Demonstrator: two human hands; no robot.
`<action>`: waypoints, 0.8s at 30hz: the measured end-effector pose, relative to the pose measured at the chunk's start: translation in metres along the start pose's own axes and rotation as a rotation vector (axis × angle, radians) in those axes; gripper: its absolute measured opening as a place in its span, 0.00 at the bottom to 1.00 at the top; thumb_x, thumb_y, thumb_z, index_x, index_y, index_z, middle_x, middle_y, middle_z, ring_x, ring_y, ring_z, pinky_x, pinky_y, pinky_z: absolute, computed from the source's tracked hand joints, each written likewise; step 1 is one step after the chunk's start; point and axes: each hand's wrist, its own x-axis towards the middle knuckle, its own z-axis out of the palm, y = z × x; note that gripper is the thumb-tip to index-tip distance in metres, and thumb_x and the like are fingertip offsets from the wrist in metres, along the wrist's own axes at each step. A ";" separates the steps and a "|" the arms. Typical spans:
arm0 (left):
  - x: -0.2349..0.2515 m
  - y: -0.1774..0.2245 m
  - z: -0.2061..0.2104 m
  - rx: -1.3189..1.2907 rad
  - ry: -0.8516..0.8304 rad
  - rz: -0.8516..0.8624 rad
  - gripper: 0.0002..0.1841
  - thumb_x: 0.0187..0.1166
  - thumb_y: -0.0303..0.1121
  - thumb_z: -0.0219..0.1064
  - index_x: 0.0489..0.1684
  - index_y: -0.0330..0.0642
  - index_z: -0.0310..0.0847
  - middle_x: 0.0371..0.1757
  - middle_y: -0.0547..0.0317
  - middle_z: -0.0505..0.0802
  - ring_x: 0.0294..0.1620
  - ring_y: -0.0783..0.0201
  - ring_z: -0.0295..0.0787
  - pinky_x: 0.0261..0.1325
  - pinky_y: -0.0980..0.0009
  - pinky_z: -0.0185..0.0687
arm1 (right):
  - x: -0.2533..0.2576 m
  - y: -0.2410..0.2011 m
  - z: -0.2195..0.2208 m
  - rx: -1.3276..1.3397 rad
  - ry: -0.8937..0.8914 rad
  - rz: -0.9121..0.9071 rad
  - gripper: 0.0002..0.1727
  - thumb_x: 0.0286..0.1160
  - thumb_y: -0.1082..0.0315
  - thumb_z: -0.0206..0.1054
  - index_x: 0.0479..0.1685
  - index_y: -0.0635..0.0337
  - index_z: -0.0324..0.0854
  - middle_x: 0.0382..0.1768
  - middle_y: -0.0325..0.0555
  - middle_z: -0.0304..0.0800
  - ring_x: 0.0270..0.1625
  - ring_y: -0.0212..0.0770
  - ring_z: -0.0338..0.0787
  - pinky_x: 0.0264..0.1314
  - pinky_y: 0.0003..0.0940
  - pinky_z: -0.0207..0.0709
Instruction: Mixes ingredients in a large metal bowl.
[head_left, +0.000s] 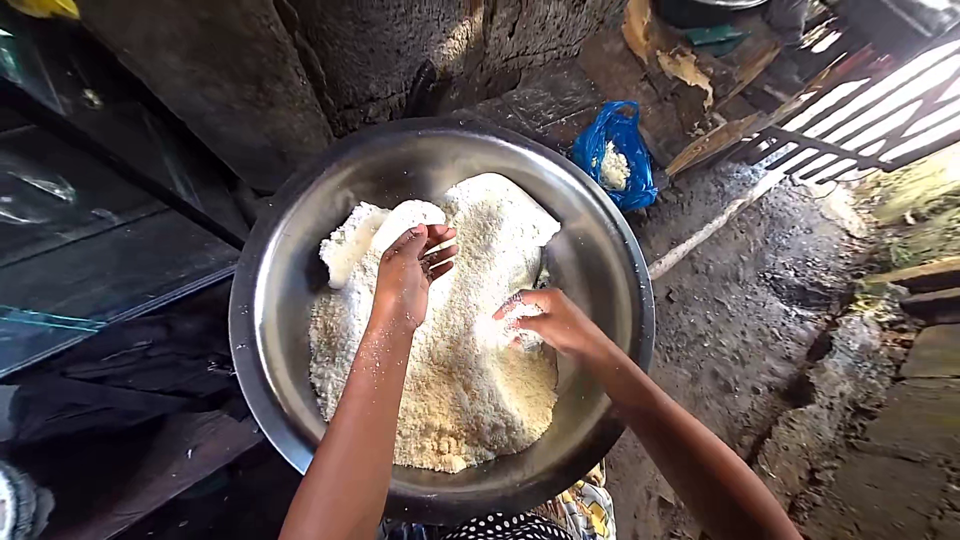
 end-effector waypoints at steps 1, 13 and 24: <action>-0.002 -0.001 -0.001 0.000 -0.004 -0.003 0.18 0.96 0.42 0.45 0.57 0.44 0.81 0.53 0.59 0.94 0.50 0.64 0.94 0.55 0.66 0.88 | 0.001 -0.006 0.003 0.051 0.039 -0.003 0.11 0.81 0.76 0.65 0.56 0.63 0.88 0.46 0.47 0.94 0.38 0.36 0.94 0.42 0.34 0.91; -0.020 -0.047 0.037 -0.283 -0.013 -0.195 0.26 0.95 0.52 0.38 0.73 0.47 0.74 0.61 0.59 0.90 0.59 0.66 0.88 0.60 0.65 0.85 | 0.045 -0.025 0.095 -0.119 0.327 -0.386 0.49 0.86 0.36 0.46 0.94 0.68 0.45 0.96 0.63 0.34 0.97 0.60 0.34 0.96 0.61 0.29; -0.027 -0.049 0.034 -0.318 -0.095 -0.311 0.31 0.93 0.57 0.31 0.60 0.47 0.78 0.49 0.56 0.91 0.51 0.62 0.89 0.53 0.60 0.85 | 0.072 -0.016 0.072 -0.503 0.371 -0.366 0.53 0.86 0.30 0.36 0.95 0.69 0.39 0.96 0.61 0.34 0.98 0.59 0.32 0.97 0.59 0.25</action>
